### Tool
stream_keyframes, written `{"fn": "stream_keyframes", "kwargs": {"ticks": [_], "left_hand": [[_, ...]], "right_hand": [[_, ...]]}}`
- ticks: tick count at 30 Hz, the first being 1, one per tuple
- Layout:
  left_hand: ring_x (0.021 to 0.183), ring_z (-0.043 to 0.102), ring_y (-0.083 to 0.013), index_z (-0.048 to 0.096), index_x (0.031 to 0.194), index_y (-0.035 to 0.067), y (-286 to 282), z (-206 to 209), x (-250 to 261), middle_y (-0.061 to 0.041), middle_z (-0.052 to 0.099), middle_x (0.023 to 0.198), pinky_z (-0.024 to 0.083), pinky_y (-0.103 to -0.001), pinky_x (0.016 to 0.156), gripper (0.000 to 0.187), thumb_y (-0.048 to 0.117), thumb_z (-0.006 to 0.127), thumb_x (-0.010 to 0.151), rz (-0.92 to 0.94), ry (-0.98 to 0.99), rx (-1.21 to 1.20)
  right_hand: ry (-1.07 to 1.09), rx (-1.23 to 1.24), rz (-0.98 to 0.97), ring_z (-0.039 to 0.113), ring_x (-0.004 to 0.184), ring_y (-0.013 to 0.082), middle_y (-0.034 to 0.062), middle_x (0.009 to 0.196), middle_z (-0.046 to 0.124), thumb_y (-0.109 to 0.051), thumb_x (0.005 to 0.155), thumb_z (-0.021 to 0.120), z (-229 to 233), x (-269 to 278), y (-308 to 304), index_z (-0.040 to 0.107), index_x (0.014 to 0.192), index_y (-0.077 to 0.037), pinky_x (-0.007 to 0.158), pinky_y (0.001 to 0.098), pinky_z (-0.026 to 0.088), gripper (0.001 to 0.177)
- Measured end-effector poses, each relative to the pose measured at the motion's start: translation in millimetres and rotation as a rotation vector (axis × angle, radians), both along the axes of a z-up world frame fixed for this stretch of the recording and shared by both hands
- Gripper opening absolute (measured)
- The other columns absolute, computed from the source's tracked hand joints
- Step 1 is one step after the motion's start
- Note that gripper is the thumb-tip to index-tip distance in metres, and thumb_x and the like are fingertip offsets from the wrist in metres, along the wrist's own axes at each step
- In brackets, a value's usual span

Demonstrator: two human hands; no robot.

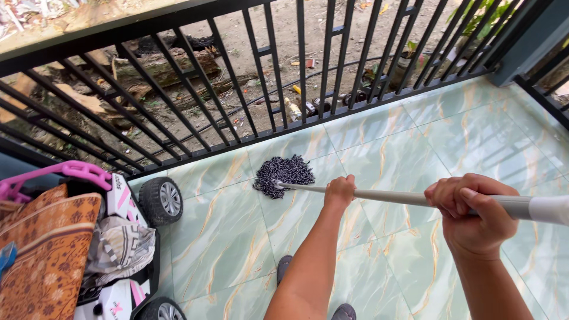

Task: The person mops the tiled balcony floor using a mop, moving it back and forth across different sections of the tiles including near plants and a toy vehicle.

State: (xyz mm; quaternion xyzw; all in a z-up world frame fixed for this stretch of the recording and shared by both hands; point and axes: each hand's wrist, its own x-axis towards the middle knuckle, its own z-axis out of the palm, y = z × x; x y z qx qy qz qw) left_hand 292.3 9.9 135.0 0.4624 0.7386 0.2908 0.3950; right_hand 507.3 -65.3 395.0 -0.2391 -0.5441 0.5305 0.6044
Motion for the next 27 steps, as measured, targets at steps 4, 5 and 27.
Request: {"fn": "stream_keyframes", "kwargs": {"ticks": [4, 5, 27], "left_hand": [[0.083, 0.071, -0.0312, 0.073, 0.072, 0.010, -37, -21, -50, -0.013, 0.073, 0.064, 0.047, -0.040, 0.097, 0.051, 0.038, 0.036, 0.092, 0.148, 0.008, -0.019], [0.080, 0.072, -0.0313, 0.074, 0.072, 0.009, -45, -29, -67, -0.013, 0.072, 0.065, 0.050, -0.040, 0.095, 0.053, 0.039, 0.036, 0.093, 0.183, 0.016, -0.027], [0.053, 0.063, -0.0328, 0.067, 0.059, -0.002, -141, -76, -208, -0.018, 0.066, 0.058, 0.051, -0.045, 0.058, 0.054, 0.034, 0.042, 0.090, 0.705, -0.172, 0.122]], "right_hand": [[0.057, -0.031, 0.092, 0.034, 0.047, 0.0191, 0.0081, 0.049, 0.035, -0.013, 0.082, 0.042, -8, -39, -15, 0.034, 0.058, -0.005, 0.064, 0.0402, 0.043, 0.026], [0.063, -0.035, 0.119, 0.034, 0.049, 0.0194, 0.0078, 0.049, 0.035, -0.013, 0.080, 0.043, -11, -51, -19, 0.035, 0.059, -0.006, 0.065, 0.0406, 0.043, 0.024], [-0.012, -0.138, 0.617, 0.039, 0.058, 0.0194, 0.0087, 0.059, 0.047, -0.007, 0.080, 0.051, -45, -160, -26, 0.049, 0.061, 0.001, 0.070, 0.0398, 0.043, 0.020]]}}
